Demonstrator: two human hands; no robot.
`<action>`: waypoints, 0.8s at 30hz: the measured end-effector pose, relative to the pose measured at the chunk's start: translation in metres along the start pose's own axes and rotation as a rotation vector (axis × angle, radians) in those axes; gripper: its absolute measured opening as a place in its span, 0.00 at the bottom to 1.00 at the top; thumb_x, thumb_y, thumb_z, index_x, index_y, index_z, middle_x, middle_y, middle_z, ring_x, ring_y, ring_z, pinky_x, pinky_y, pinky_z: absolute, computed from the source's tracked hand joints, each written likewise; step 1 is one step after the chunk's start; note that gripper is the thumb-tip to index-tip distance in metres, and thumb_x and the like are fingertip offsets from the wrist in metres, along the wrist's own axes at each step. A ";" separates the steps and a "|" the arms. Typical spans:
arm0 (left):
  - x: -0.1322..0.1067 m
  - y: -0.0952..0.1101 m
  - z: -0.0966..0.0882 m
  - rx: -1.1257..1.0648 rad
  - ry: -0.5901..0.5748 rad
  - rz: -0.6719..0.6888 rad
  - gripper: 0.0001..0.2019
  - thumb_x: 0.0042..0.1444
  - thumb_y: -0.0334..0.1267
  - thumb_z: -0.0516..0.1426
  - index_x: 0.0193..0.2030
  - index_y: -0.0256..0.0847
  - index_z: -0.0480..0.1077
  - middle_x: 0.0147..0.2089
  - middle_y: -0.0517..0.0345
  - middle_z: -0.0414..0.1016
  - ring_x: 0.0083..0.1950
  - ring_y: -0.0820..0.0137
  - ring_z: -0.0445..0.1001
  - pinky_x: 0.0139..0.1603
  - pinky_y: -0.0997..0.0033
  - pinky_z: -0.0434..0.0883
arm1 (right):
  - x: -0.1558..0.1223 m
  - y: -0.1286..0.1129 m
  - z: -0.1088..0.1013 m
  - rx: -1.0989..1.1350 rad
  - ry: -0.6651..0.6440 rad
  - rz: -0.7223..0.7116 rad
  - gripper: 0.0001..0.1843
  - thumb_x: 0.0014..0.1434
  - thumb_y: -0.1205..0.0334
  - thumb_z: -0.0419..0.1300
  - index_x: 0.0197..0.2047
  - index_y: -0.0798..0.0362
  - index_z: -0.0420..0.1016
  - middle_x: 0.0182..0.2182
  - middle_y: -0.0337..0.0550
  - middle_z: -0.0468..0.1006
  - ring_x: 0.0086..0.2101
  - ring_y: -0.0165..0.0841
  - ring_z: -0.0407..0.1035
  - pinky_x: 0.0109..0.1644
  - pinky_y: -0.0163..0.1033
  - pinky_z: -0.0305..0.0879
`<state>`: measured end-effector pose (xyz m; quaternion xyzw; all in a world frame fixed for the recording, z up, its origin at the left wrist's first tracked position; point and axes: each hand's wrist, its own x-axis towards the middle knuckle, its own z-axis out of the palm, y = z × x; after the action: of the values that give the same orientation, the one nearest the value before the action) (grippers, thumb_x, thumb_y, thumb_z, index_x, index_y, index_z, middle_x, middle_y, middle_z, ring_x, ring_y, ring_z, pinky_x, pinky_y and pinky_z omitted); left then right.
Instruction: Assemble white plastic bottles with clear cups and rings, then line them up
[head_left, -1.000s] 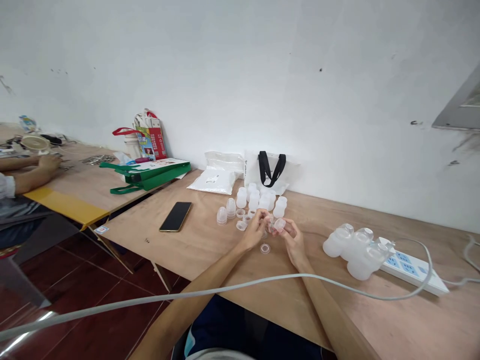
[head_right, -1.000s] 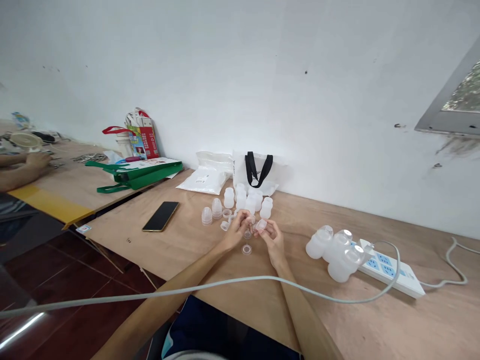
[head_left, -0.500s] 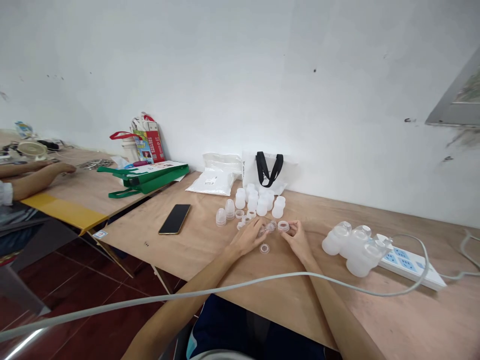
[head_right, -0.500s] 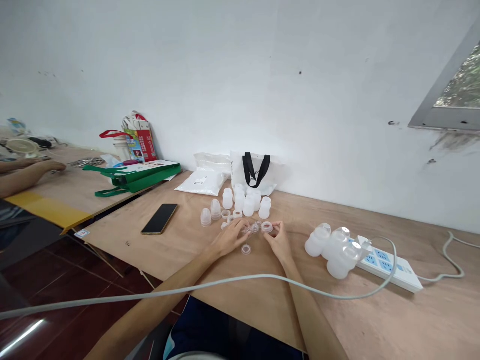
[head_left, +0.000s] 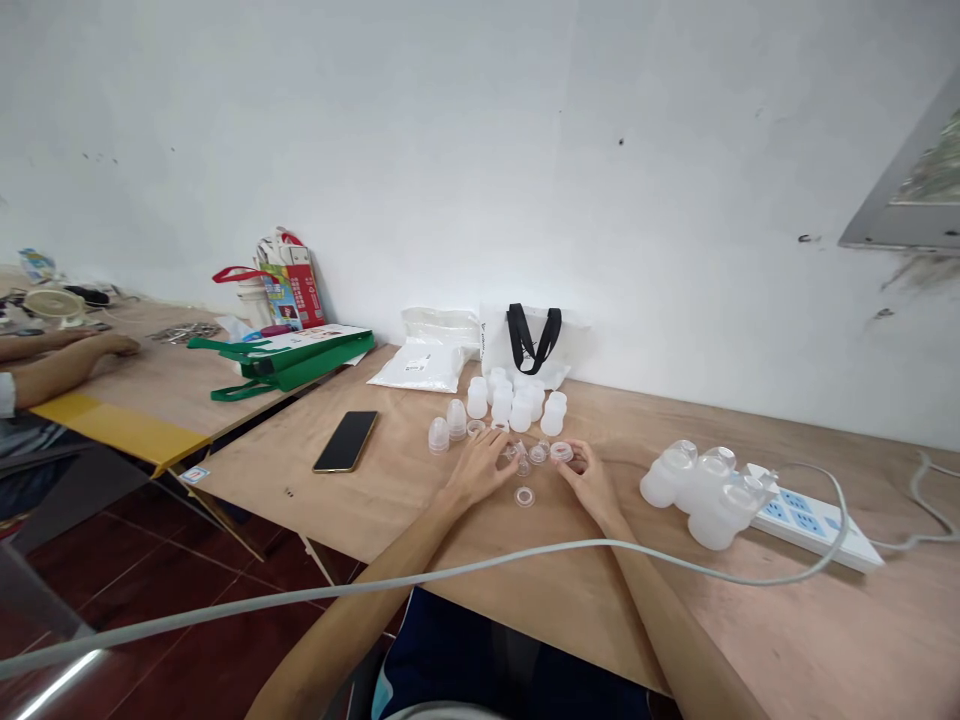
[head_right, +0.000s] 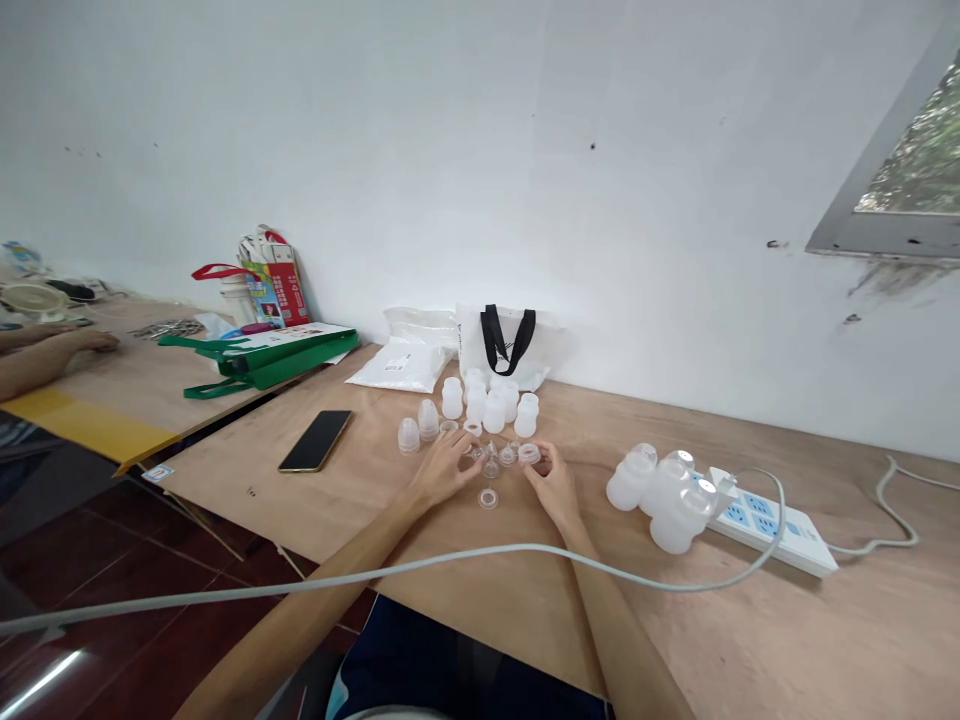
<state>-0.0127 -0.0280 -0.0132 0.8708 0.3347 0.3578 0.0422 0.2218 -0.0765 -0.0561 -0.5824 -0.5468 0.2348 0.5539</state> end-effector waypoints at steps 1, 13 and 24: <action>-0.001 -0.002 -0.002 0.017 0.008 0.004 0.05 0.67 0.40 0.57 0.42 0.42 0.69 0.42 0.54 0.76 0.46 0.61 0.73 0.51 0.59 0.68 | -0.001 -0.001 0.000 -0.004 -0.004 -0.001 0.22 0.56 0.47 0.66 0.50 0.49 0.74 0.48 0.48 0.83 0.45 0.41 0.77 0.49 0.48 0.72; -0.022 -0.025 -0.013 -0.022 0.059 0.004 0.04 0.66 0.37 0.55 0.46 0.43 0.68 0.45 0.54 0.75 0.49 0.61 0.73 0.52 0.59 0.71 | -0.014 -0.023 0.006 -0.098 -0.004 -0.091 0.21 0.57 0.45 0.65 0.50 0.46 0.69 0.50 0.44 0.82 0.51 0.44 0.74 0.54 0.49 0.68; -0.043 -0.036 -0.036 -0.021 -0.161 0.127 0.07 0.67 0.38 0.53 0.48 0.42 0.69 0.49 0.50 0.75 0.48 0.62 0.75 0.50 0.62 0.72 | -0.017 -0.023 0.011 -0.344 -0.060 -0.175 0.18 0.59 0.46 0.62 0.49 0.45 0.72 0.50 0.44 0.80 0.52 0.46 0.71 0.59 0.54 0.64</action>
<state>-0.0786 -0.0328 -0.0231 0.9157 0.2704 0.2921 0.0550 0.1991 -0.0920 -0.0440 -0.6114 -0.6436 0.1059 0.4481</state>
